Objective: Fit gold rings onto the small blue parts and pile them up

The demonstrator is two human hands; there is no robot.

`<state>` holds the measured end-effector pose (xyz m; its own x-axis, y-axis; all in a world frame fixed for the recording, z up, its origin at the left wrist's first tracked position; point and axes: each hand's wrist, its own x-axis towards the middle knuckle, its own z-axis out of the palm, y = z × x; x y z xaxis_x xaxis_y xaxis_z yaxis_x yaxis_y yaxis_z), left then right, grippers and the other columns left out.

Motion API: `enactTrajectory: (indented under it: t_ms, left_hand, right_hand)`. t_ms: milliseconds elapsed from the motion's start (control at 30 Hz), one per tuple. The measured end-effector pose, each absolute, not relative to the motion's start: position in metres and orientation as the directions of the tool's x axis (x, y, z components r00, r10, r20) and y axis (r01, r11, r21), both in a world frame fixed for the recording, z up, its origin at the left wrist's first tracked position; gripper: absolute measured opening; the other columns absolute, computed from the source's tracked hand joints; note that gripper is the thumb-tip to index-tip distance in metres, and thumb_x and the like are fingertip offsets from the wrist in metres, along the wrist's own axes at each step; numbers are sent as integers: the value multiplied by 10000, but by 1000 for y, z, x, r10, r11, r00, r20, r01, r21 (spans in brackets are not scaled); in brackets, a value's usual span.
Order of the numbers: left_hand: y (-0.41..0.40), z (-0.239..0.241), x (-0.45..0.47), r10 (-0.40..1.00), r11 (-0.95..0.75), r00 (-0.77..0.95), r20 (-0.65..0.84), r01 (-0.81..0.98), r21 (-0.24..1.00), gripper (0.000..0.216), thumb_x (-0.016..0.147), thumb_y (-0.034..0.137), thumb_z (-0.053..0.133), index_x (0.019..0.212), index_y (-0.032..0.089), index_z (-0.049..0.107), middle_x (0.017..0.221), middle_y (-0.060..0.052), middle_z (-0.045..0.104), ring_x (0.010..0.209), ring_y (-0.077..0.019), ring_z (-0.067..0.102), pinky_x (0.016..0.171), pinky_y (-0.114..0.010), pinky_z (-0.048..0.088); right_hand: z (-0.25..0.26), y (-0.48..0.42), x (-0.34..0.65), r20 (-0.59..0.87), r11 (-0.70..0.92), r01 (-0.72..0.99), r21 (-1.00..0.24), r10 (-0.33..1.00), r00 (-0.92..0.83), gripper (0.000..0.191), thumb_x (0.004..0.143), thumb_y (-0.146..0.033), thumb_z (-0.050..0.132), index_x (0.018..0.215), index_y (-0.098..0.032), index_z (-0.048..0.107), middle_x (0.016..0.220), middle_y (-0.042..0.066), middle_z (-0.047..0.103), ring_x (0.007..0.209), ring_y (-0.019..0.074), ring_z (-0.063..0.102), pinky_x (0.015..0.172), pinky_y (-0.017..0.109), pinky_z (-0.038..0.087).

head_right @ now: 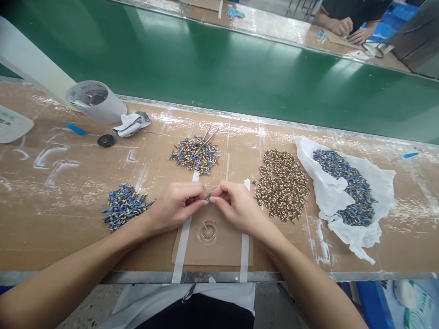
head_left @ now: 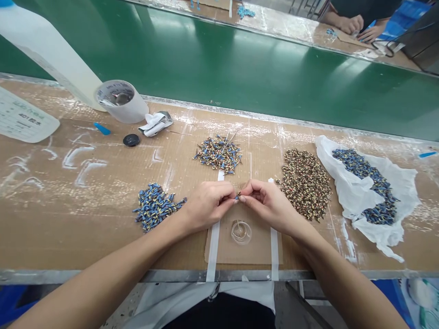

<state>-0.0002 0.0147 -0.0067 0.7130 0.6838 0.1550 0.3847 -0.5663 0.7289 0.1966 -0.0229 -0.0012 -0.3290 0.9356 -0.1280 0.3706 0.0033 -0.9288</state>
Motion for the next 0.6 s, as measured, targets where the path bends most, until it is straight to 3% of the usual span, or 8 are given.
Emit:
enactTrajectory:
  t_ms: [300,433,600]
  left_hand:
    - [13,-7,1,664,-563,736,128,381,733,230,868,155,566,652,156,487,604,38,469,570,-105,415,566,-235,288]
    - [13,-3,2,727,-502,676,118,407,763,196,874,141,565,680,148,534,632,27,509,596,-107,453,579,-226,312]
    - [16,2,1,769,-452,632,99,428,783,111,896,191,582,804,140,617,683,15,548,615,-108,481,583,-219,344]
  right_hand:
    - [2,-22,199,-130,48,433,-900,919,-373,106,887,-181,582,782,-184,600,769,32,666,715,166,605,656,286,467]
    - [6,-20,197,-185,-105,286,-952,945,-269,89,872,-252,631,829,-175,646,804,44,692,733,160,625,672,292,492]
    - [5,-17,196,-255,-245,76,-967,945,-204,218,805,-370,722,869,-167,674,820,43,710,712,138,641,675,287,530]
